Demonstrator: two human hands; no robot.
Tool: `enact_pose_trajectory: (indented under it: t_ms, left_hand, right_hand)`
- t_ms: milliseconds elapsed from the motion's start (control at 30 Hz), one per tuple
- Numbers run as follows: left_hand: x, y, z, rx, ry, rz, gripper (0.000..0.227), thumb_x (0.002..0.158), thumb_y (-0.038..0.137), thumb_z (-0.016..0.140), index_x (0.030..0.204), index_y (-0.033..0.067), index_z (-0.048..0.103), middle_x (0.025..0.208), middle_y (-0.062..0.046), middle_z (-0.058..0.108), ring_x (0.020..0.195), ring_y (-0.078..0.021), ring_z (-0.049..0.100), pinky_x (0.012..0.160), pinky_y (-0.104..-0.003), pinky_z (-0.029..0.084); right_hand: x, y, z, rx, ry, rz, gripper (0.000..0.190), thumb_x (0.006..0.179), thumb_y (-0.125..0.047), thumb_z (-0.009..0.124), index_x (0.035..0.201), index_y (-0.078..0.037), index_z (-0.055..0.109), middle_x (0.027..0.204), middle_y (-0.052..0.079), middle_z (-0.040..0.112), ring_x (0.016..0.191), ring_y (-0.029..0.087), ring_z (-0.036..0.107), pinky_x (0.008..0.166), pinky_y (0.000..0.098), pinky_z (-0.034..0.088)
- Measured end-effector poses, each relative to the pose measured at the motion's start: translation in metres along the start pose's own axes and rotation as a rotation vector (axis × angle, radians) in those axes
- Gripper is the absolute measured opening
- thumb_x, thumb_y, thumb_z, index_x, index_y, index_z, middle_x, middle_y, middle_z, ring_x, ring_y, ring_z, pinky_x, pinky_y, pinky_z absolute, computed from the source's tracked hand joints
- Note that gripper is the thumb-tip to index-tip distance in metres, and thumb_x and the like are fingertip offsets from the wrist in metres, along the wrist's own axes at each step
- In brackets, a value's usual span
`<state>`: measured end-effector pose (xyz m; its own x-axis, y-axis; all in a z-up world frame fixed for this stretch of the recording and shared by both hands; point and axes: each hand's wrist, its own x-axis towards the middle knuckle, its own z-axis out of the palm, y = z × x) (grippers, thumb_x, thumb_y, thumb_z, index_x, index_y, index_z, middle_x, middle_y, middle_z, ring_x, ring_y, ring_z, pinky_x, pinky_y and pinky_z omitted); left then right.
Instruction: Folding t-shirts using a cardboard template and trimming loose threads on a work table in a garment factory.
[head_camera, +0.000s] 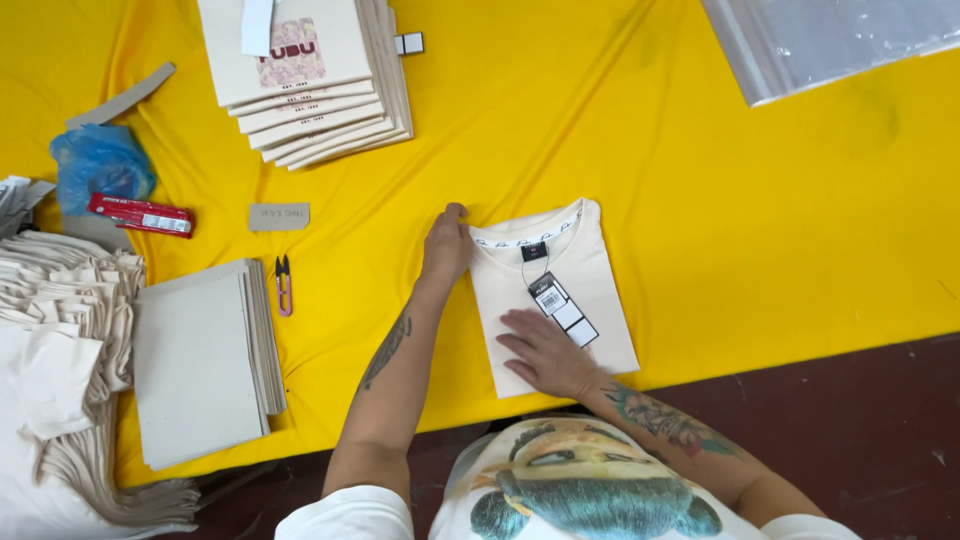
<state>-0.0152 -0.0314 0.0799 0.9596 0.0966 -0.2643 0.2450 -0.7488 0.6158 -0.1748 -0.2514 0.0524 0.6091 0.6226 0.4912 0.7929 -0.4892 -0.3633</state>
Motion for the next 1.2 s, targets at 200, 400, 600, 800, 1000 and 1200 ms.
enact_pose_trajectory:
  t_ms: [200, 400, 600, 800, 1000, 1200]
  left_hand:
    - [-0.053, -0.039, 0.011, -0.160, 0.001, -0.163, 0.051, 0.096, 0.038, 0.068, 0.135, 0.0072, 0.056, 0.118, -0.022, 0.070, 0.118, -0.0411, 0.066, 0.101, -0.053, 0.053]
    - [-0.107, -0.010, 0.028, -0.747, -0.222, -0.324, 0.086, 0.092, 0.029, 0.079, 0.157, -0.0013, 0.030, 0.129, -0.034, 0.063, 0.116, -0.0436, 0.066, 0.095, -0.053, 0.058]
    - [-0.120, -0.022, 0.023, -1.387, -0.418, -0.217, 0.091, 0.098, 0.017, 0.075, 0.166, 0.0088, 0.015, 0.149, -0.028, 0.047, 0.130, -0.0410, 0.052, 0.104, -0.058, 0.048]
    - [-0.036, -0.044, -0.068, -1.162, -0.269, -0.106, 0.086, 0.083, 0.017, 0.073, 0.159, 0.0183, 0.031, 0.150, -0.014, 0.055, 0.125, -0.0332, 0.061, 0.101, -0.049, 0.055]
    - [0.122, -0.030, -0.273, -1.257, -0.018, 0.264, 0.085, 0.081, 0.015, 0.078, 0.152, 0.0201, 0.032, 0.139, -0.015, 0.062, 0.116, -0.0300, 0.066, 0.097, -0.048, 0.059]
    - [0.220, -0.066, -0.366, -1.123, 0.025, 0.445, 0.062, 0.090, 0.014, 0.074, 0.145, 0.0066, 0.047, 0.141, -0.016, 0.063, 0.120, -0.0265, 0.067, 0.101, -0.042, 0.059]
  right_hand:
    - [-0.027, 0.047, -0.035, -0.118, 0.348, 0.438, 0.041, 0.094, -0.036, 0.069, 0.129, -0.014, 0.065, 0.122, 0.012, 0.061, 0.130, 0.039, 0.054, 0.107, 0.0528, 0.043]
    - [0.008, 0.043, -0.096, 0.605, -0.054, 1.411, 0.084, 0.093, -0.038, 0.071, 0.159, -0.004, 0.034, 0.149, 0.031, 0.049, 0.139, 0.043, 0.049, 0.115, 0.0501, 0.042]
    - [0.046, 0.016, -0.104, 0.913, 0.074, 1.447, 0.087, 0.094, -0.028, 0.071, 0.163, -0.005, 0.024, 0.154, 0.030, 0.043, 0.139, 0.043, 0.047, 0.115, 0.0523, 0.039]
    - [0.076, 0.057, -0.058, 0.953, 0.174, 1.114, 0.064, 0.095, -0.024, 0.055, 0.155, -0.011, 0.039, 0.154, 0.005, 0.051, 0.137, 0.014, 0.046, 0.116, 0.0319, 0.035]
    - [0.093, 0.066, -0.053, 0.852, 0.138, 0.915, 0.043, 0.103, -0.021, 0.053, 0.144, -0.009, 0.055, 0.101, 0.012, 0.069, 0.083, 0.020, 0.064, 0.089, 0.0329, 0.055]
    - [-0.047, 0.091, -0.007, 0.749, 0.444, 1.359, 0.036, 0.098, -0.010, 0.065, 0.131, 0.002, 0.072, 0.118, 0.012, 0.073, 0.099, 0.023, 0.066, 0.095, 0.0307, 0.050]
